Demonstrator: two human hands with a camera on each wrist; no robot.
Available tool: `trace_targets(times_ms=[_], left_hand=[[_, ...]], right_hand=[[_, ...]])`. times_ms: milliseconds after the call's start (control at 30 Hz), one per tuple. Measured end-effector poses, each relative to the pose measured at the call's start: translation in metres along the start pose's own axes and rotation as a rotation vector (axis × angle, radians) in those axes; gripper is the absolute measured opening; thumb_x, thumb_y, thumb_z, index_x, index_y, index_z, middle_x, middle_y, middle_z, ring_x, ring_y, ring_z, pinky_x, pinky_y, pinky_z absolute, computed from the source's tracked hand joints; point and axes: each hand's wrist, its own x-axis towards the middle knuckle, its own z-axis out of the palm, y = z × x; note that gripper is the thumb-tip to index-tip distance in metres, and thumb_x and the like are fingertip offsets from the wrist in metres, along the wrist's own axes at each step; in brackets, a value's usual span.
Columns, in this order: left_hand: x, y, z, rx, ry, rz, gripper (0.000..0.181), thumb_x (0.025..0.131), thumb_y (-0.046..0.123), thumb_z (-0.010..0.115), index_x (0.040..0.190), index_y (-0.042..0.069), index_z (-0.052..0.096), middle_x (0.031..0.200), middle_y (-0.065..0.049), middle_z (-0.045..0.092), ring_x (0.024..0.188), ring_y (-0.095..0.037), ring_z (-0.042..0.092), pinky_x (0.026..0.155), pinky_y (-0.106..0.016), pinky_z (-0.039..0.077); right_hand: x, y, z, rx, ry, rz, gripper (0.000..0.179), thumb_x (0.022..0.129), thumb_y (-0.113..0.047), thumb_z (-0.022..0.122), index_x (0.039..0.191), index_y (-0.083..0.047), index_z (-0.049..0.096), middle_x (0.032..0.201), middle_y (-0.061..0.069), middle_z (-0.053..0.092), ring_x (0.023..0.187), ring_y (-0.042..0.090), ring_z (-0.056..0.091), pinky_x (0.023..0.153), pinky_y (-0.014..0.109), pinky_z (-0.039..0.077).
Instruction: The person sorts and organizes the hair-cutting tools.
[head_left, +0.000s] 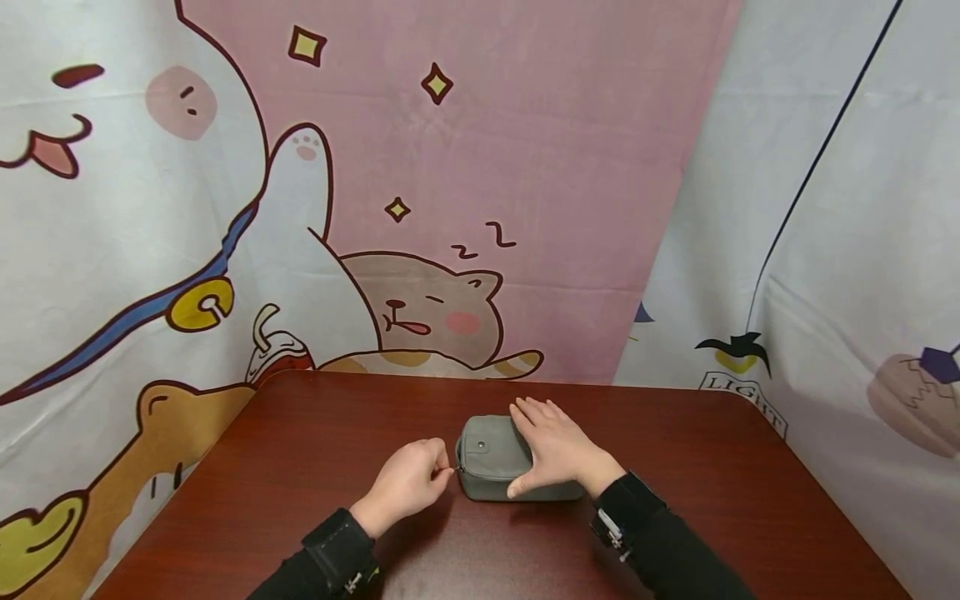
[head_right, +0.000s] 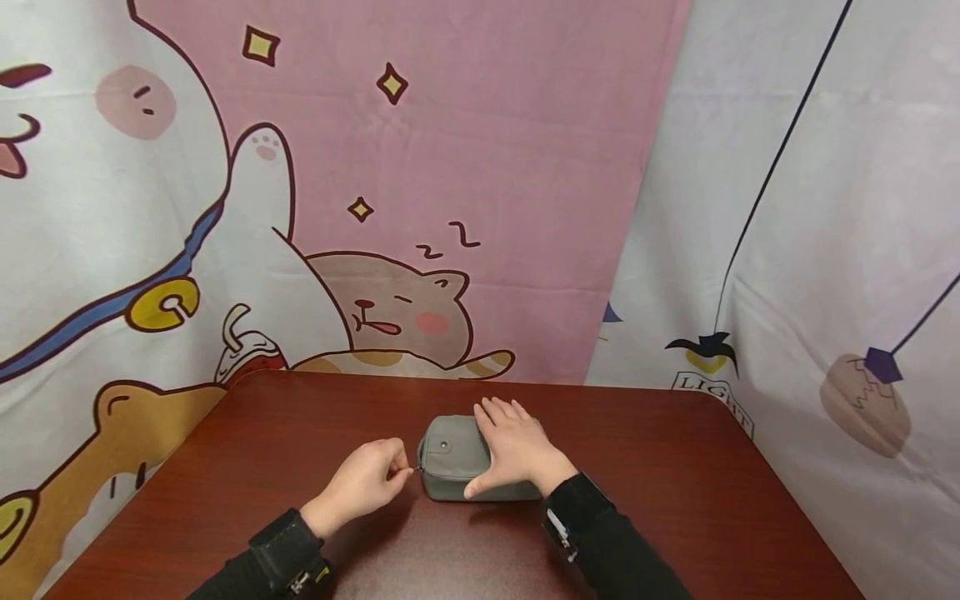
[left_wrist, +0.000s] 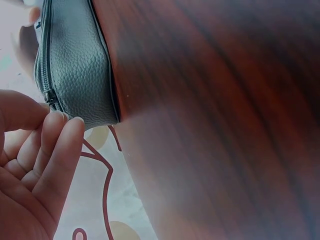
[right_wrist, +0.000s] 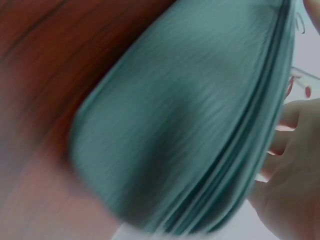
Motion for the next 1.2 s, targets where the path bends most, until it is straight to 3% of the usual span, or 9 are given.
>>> trace_targets(times_ms=[267,567,667,967,1200], left_hand=[[0.002,0.001,0.000,-0.007,-0.024,-0.038,0.028,0.084,0.010,0.077,0.074,0.019,0.053,0.065,0.012,0.045,0.057,-0.002,0.041,0.051,-0.021,0.037],[0.001,0.001,0.000,-0.002,-0.021,-0.032,0.028,0.083,0.010,0.077,0.073,0.019,0.053,0.066,0.012,0.045,0.057,-0.002,0.041,0.051,-0.021,0.038],[0.001,0.001,0.000,-0.007,-0.021,-0.036,0.027,0.083,0.010,0.077,0.073,0.019,0.053,0.065,0.012,0.045,0.056,-0.002,0.041,0.050,-0.021,0.037],[0.002,0.002,0.001,0.037,-0.006,-0.007,0.028,0.079,0.009,0.076,0.072,0.019,0.052,0.064,0.012,0.043,0.056,-0.003,0.041,0.049,-0.022,0.036],[0.002,0.005,0.002,0.087,0.024,0.016,0.029,0.079,0.008,0.078,0.072,0.016,0.051,0.063,0.010,0.043,0.054,-0.003,0.041,0.048,-0.021,0.036]], right_hand=[[0.025,-0.027,0.002,-0.055,-0.011,0.086,0.126,0.058,-0.081,0.074,0.146,0.004,0.043,0.149,0.022,0.043,0.140,0.037,0.036,0.114,0.050,0.025],[0.032,-0.035,0.009,-0.033,-0.104,0.170,0.129,0.056,-0.080,0.076,0.145,0.008,0.041,0.149,0.024,0.042,0.141,0.036,0.035,0.116,0.047,0.023],[0.033,-0.034,0.014,-0.048,-0.078,0.160,0.127,0.058,-0.077,0.077,0.144,0.009,0.042,0.145,0.024,0.045,0.137,0.035,0.040,0.114,0.046,0.027],[0.028,-0.028,0.032,-0.067,0.104,0.059,0.113,0.061,-0.066,0.079,0.138,0.010,0.046,0.131,0.023,0.053,0.123,0.036,0.049,0.107,0.045,0.037],[0.029,-0.024,0.035,-0.057,0.132,0.035,0.111,0.061,-0.064,0.079,0.138,0.010,0.047,0.129,0.022,0.054,0.120,0.035,0.049,0.103,0.044,0.041]])
